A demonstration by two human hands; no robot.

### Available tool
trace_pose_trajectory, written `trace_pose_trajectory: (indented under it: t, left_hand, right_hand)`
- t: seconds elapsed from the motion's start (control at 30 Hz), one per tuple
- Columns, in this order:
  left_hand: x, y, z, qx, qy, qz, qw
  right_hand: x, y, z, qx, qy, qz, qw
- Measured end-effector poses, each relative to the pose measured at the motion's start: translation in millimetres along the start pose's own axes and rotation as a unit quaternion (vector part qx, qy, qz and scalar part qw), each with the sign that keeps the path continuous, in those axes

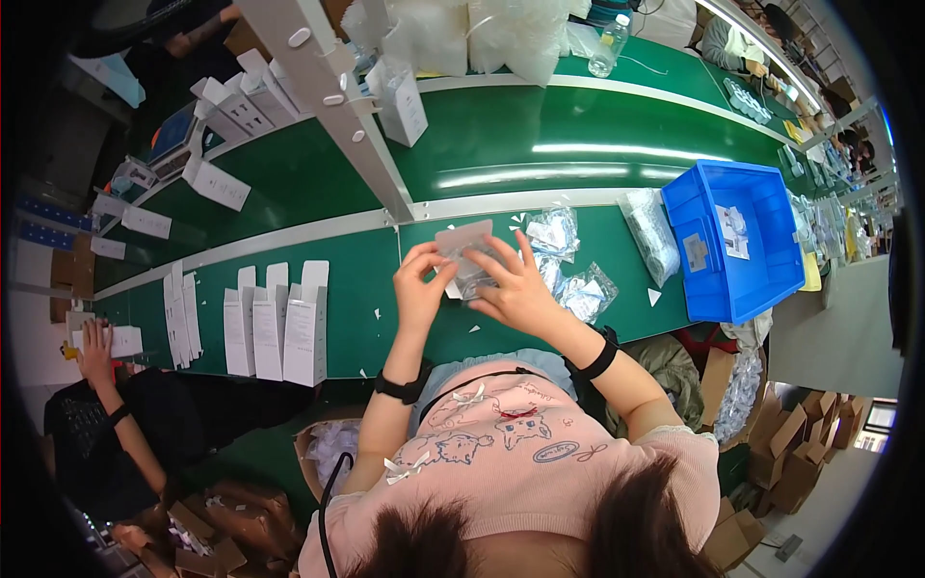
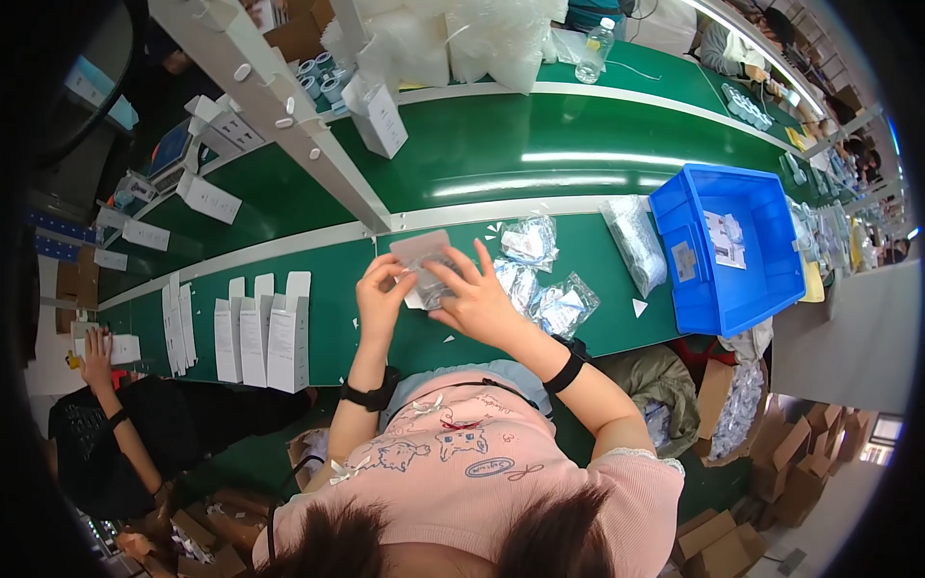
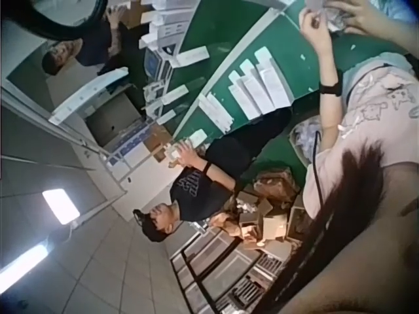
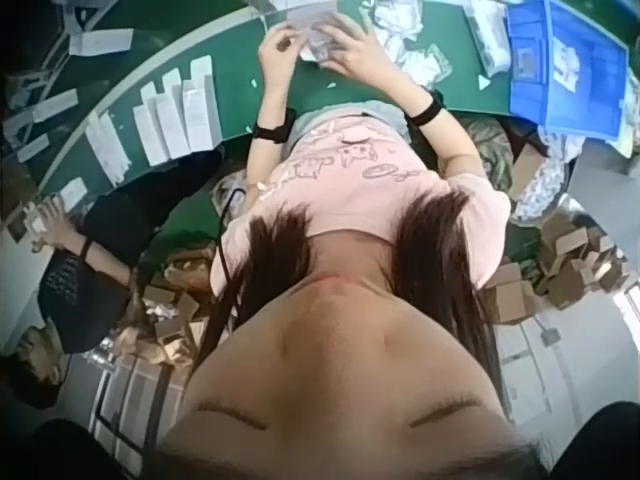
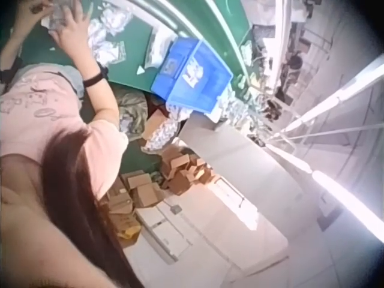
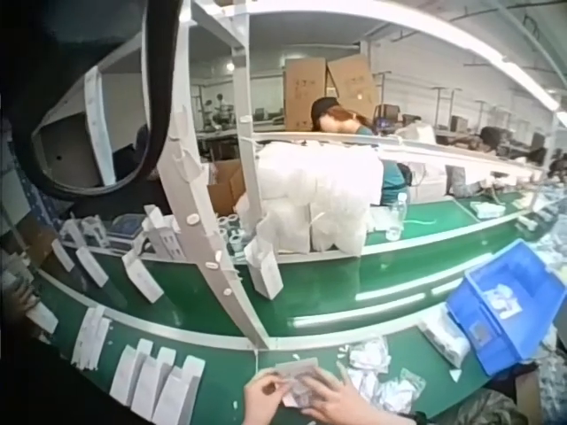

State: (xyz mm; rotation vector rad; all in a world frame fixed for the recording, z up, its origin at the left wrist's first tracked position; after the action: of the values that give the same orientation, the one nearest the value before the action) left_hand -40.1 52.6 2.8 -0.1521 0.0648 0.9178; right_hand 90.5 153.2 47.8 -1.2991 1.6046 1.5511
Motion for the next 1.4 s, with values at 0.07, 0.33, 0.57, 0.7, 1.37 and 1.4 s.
trace_pose_trajectory:
  t: [0.07,0.33,0.57,0.7,1.37,1.4]
  left_hand:
    - [-22,-2,3,0.073,0.027,0.008,0.997]
    - [-189,-22,-107,-0.193,0.663,0.163,0.705]
    - [-53,-55,-62,-0.006,0.574,0.079,0.815]
    - [-8,-44,-48,-0.153,0.446,-0.128,0.872]
    - [9,23,-2,0.088,0.260,-0.067,0.959]
    - [15,24,-1,0.087,0.262,-0.063,0.959]
  right_hand:
    - [-1,-12,9,-0.021,0.091,0.076,0.993]
    - [60,-15,66,0.142,0.435,0.075,0.886]
    - [25,36,232,0.231,0.455,0.362,0.780]
    - [44,38,328,0.269,0.292,0.399,0.827]
    - [-30,-198,232,0.601,0.017,-0.075,0.796]
    - [-34,-175,221,0.522,0.117,0.126,0.835]
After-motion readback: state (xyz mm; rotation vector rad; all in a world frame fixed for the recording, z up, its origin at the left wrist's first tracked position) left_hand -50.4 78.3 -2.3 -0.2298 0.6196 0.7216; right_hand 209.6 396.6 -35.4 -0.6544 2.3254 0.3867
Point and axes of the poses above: each hand's wrist, its own y-axis towards the middle knuckle, its own x-axis out of the palm, z = x × y, the point moved 3 cm from there along y, towards the middle knuckle, and after that the axes turned 13 degrees about -x, right-handed, at the moved point
